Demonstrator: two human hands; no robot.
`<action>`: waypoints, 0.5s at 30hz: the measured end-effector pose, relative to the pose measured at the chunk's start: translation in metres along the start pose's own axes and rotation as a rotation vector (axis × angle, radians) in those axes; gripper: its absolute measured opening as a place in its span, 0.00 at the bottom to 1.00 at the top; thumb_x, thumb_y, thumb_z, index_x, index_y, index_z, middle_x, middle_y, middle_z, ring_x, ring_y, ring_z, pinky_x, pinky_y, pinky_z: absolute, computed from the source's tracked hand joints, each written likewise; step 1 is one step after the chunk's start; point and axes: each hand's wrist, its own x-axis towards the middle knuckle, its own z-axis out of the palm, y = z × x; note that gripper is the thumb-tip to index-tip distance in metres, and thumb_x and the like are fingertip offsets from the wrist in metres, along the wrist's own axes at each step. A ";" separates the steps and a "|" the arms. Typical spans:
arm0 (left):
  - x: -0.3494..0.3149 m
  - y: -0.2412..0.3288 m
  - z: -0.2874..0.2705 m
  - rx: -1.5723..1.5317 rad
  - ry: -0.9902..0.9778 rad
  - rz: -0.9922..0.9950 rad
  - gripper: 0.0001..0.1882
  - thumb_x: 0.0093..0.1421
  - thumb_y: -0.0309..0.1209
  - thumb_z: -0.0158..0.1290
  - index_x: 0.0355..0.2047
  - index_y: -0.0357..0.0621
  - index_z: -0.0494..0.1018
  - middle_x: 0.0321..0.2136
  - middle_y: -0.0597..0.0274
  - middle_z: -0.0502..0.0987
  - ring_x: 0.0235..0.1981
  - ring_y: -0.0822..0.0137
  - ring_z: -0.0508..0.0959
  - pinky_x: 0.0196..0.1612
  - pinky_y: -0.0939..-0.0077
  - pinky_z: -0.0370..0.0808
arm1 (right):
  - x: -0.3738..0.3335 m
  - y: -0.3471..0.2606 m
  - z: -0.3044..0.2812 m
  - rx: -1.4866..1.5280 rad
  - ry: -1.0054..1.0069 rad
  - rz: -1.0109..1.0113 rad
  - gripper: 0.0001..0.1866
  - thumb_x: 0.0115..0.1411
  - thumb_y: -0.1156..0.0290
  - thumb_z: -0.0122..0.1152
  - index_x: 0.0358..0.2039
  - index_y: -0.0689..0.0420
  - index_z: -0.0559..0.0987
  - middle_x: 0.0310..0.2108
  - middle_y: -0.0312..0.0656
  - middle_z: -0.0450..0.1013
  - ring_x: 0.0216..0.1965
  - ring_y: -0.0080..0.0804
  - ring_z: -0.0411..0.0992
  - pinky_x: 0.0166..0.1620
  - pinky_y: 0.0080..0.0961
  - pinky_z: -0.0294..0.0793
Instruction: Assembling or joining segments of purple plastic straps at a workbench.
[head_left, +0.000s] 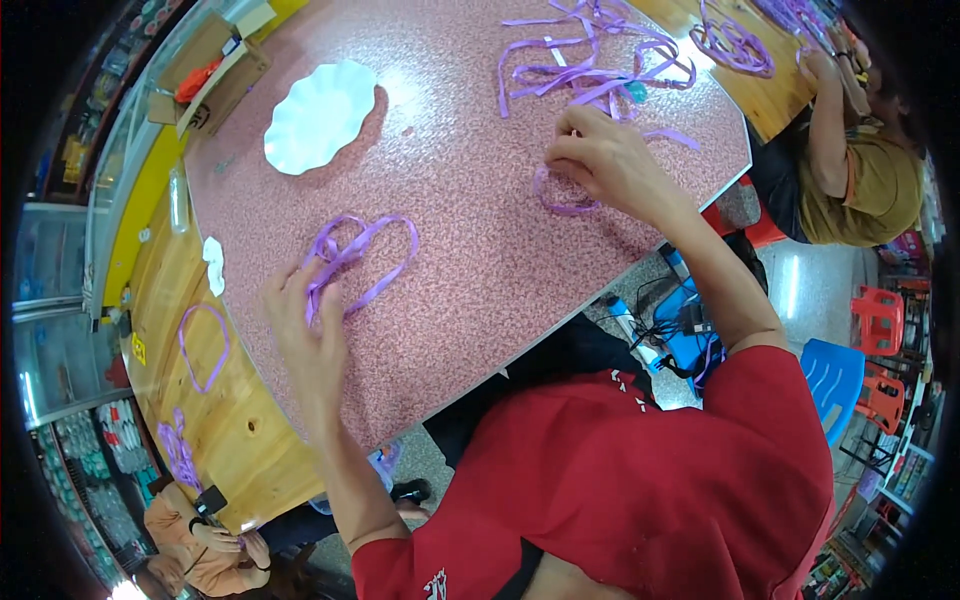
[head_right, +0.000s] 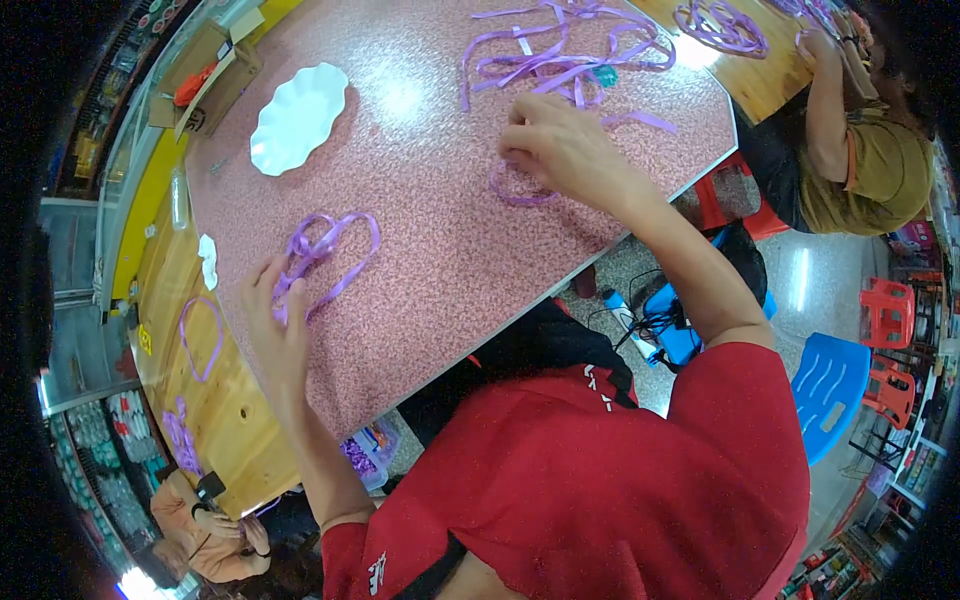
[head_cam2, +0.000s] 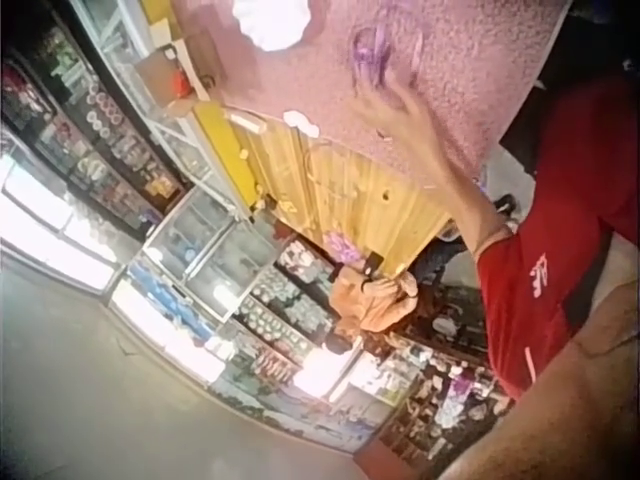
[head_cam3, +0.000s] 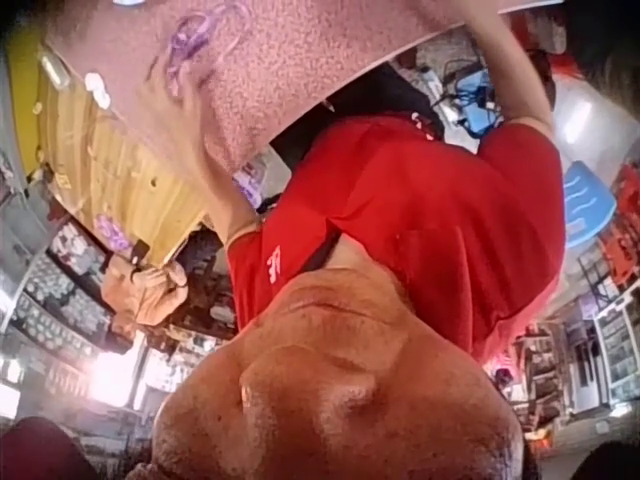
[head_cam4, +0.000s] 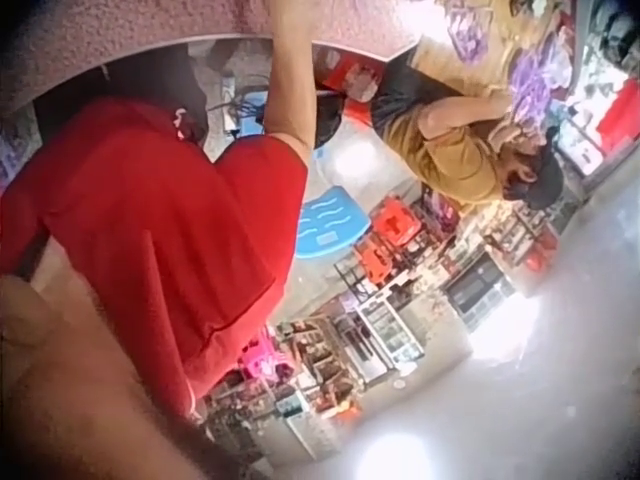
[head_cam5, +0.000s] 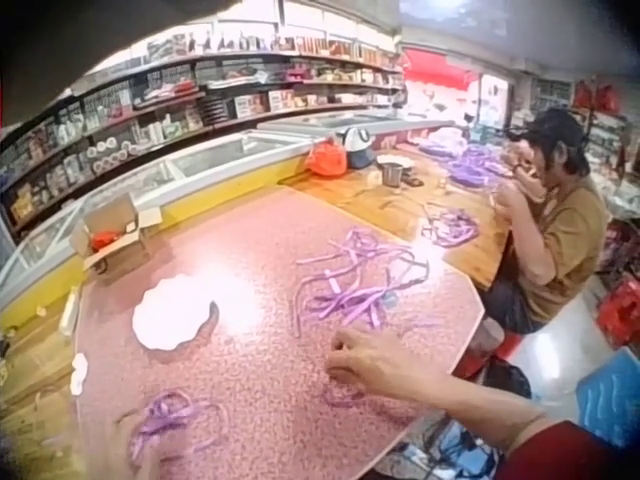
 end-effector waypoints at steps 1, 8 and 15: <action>0.003 0.009 0.005 -0.079 -0.013 0.043 0.16 0.62 0.30 0.54 0.49 0.37 0.73 0.50 0.48 0.71 0.54 0.51 0.69 0.58 0.61 0.64 | 0.004 -0.006 -0.003 0.076 0.036 0.039 0.11 0.54 0.75 0.66 0.39 0.56 0.82 0.32 0.40 0.74 0.28 0.36 0.73 0.31 0.26 0.71; 0.019 0.082 0.038 -0.546 -0.035 0.210 0.17 0.61 0.28 0.54 0.51 0.40 0.73 0.51 0.52 0.72 0.54 0.53 0.70 0.59 0.61 0.64 | 0.030 -0.048 -0.030 0.580 0.217 -0.018 0.07 0.57 0.80 0.61 0.37 0.61 0.81 0.39 0.41 0.78 0.36 0.28 0.77 0.36 0.24 0.75; 0.049 0.112 0.042 -0.422 0.027 0.515 0.15 0.61 0.26 0.54 0.49 0.42 0.74 0.45 0.54 0.75 0.46 0.57 0.76 0.50 0.69 0.71 | 0.027 -0.062 -0.031 1.288 0.025 0.107 0.07 0.58 0.79 0.60 0.38 0.63 0.80 0.41 0.47 0.78 0.36 0.32 0.78 0.39 0.26 0.78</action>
